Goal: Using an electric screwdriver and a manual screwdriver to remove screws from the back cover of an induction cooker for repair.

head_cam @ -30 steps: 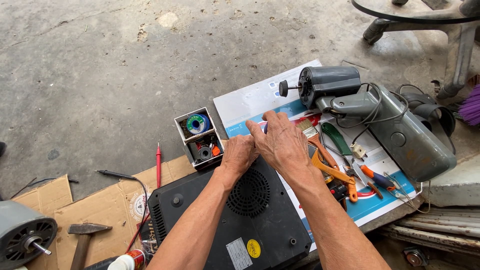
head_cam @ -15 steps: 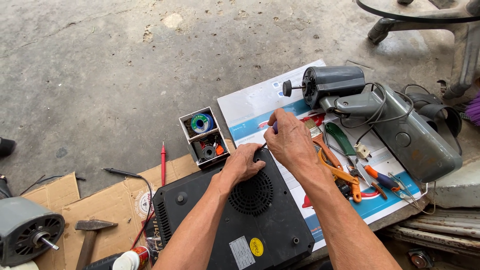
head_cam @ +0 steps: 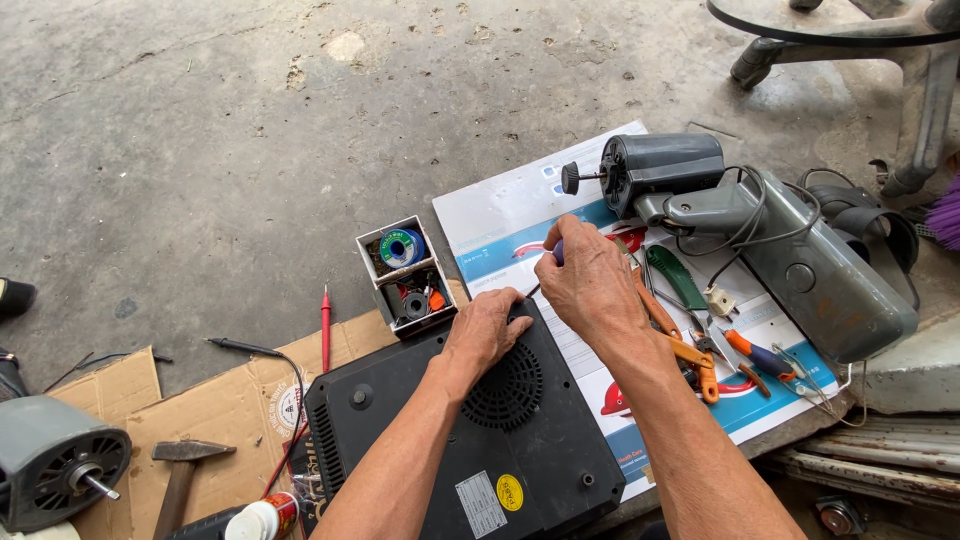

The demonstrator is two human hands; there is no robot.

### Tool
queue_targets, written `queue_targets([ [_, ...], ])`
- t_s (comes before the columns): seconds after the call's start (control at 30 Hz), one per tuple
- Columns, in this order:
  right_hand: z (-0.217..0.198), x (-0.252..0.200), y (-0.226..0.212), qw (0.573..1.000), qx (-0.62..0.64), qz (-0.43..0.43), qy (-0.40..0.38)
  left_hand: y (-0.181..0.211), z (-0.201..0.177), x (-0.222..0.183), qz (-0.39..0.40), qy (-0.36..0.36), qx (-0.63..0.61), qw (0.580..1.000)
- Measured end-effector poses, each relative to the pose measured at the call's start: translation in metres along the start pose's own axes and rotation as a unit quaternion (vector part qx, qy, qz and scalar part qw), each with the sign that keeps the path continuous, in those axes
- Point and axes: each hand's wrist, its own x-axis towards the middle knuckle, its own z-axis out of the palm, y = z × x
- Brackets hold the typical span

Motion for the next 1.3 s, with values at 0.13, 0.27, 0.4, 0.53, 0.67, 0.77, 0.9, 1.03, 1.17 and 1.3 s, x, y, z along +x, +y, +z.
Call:
queue_targets([
  [0.13, -0.001, 0.001, 0.007, 1.000, 0.004, -0.004, -0.003, 0.002, -0.004, -0.001, 0.022, 0.009, 0.000, 1.000],
  [0.27, -0.002, 0.002, 0.009, 1.000, 0.000, 0.006, -0.014, -0.002, -0.005, 0.016, 0.031, -0.013, 0.060, 0.998],
  [0.4, -0.002, 0.003, 0.010, 0.999, -0.001, 0.025, -0.023, 0.004, -0.012, 0.036, 0.022, -0.068, 0.122, 0.990],
  [0.53, -0.010, 0.001, 0.009, 0.998, -0.005, 0.043, -0.044, 0.013, -0.026, 0.052, 0.009, -0.122, 0.140, 0.983],
  [0.67, -0.015, 0.001, 0.012, 0.998, -0.002, 0.049, -0.050, 0.025, -0.038, 0.071, -0.021, -0.194, 0.166, 0.967],
  [0.77, -0.015, 0.001, 0.016, 0.997, -0.003, 0.058, -0.059, 0.033, -0.051, 0.074, -0.045, -0.219, 0.162, 0.961],
  [0.9, -0.006, 0.002, 0.029, 0.992, -0.030, 0.075, -0.093, -0.001, -0.024, 0.103, -0.068, -0.245, 0.157, 0.954],
  [1.03, 0.007, 0.005, 0.044, 0.993, -0.019, 0.069, -0.093, 0.007, -0.041, 0.098, -0.099, -0.264, 0.113, 0.953],
  [1.17, 0.011, 0.010, 0.053, 0.993, -0.016, 0.080, -0.084, 0.005, -0.045, 0.100, -0.125, -0.267, 0.070, 0.953],
  [1.3, 0.009, 0.009, 0.049, 0.993, -0.012, 0.076, -0.086, -0.034, -0.016, 0.114, -0.111, -0.273, 0.066, 0.953],
])
